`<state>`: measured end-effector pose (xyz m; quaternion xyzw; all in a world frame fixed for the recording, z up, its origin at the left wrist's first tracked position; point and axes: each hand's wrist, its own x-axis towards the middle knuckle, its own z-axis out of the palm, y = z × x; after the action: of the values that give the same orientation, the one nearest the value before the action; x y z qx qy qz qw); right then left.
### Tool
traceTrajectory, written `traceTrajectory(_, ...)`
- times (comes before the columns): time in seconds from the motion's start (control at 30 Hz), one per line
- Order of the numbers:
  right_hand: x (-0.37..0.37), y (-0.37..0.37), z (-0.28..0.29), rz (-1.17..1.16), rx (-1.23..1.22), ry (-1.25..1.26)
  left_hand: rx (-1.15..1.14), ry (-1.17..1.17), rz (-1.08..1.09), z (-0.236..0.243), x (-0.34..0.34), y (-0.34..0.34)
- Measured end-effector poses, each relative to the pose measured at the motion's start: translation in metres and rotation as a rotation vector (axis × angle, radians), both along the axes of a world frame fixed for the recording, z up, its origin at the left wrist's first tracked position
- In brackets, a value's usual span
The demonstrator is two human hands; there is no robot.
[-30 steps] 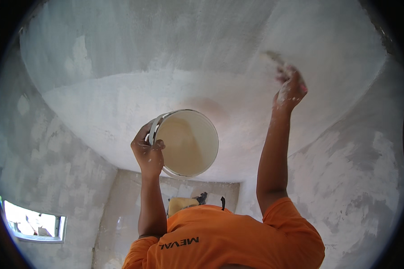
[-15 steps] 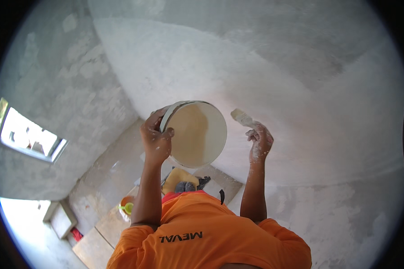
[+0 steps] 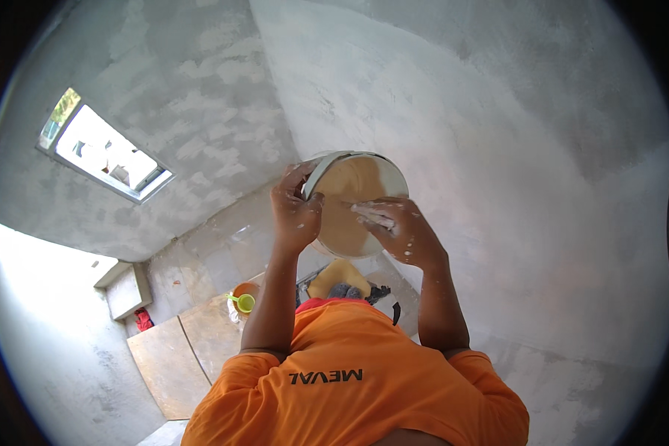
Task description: The person paints a ceiling by hand using a small brush and a bucket of white paint.
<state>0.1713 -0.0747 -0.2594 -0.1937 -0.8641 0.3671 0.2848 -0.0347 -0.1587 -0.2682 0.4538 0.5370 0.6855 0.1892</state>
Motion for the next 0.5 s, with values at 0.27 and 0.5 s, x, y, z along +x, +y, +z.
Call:
traceTrajectory(0.27,-0.035,0.022,-0.041,0.075,0.241,-0.345,0.045,0.078,0.035,0.004,0.003,0.001)
traceTrajectory(0.5,-0.046,0.013,-0.036,0.068,0.252,-0.512,-0.010,0.114,0.056,0.006,0.001,0.000)
